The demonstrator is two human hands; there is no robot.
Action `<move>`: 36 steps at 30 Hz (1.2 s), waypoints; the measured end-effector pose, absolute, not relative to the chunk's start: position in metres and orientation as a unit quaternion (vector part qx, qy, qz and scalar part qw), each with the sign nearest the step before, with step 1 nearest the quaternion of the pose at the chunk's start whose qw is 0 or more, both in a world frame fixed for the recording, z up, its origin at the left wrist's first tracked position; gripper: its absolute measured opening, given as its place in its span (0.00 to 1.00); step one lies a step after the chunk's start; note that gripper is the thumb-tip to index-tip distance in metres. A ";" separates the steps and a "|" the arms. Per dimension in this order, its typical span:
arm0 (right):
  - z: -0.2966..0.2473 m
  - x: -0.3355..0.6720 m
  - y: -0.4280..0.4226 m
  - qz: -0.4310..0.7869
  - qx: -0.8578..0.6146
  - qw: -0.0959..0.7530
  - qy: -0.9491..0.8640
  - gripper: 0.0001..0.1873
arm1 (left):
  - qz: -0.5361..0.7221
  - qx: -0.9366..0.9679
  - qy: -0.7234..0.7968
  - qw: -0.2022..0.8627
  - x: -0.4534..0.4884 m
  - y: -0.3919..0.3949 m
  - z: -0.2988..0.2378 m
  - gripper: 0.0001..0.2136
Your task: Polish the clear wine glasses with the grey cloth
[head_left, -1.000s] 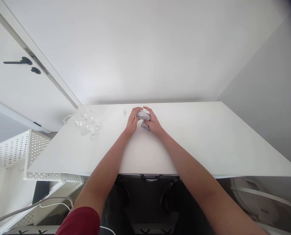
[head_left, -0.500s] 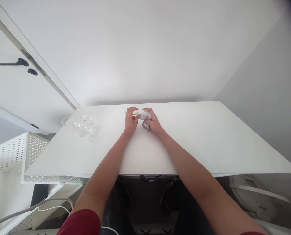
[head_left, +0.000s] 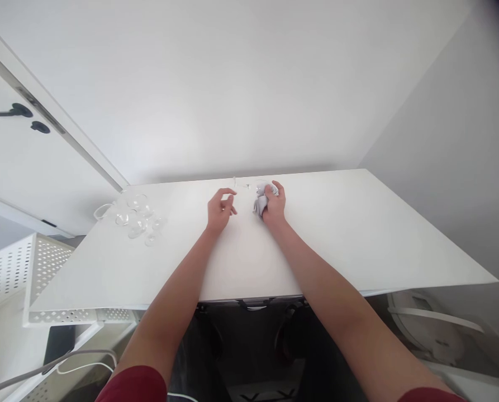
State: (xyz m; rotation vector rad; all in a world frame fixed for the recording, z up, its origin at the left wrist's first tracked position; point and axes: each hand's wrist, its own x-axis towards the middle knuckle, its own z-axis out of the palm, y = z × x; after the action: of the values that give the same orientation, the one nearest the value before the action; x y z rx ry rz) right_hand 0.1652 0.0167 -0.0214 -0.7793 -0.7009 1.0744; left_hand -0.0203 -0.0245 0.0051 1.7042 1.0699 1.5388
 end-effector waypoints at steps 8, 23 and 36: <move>-0.005 0.158 0.006 0.510 -0.339 0.690 -0.387 0.26 | 0.448 0.498 0.356 0.651 -0.034 0.000 0.004 0.31; -0.005 0.160 0.011 0.567 -0.281 0.685 -0.361 0.32 | 0.431 0.544 0.306 0.652 -0.033 -0.006 0.006 0.21; 0.013 0.151 -0.012 0.439 -0.274 0.626 -0.584 0.24 | 0.477 0.556 0.343 0.588 -0.026 -0.004 -0.002 0.19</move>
State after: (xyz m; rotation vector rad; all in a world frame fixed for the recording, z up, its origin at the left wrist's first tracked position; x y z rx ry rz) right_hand 0.1510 -0.0116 0.0127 -0.6275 -1.3386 1.0065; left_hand -0.0263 -0.0043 -0.0019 1.2948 0.7983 1.1114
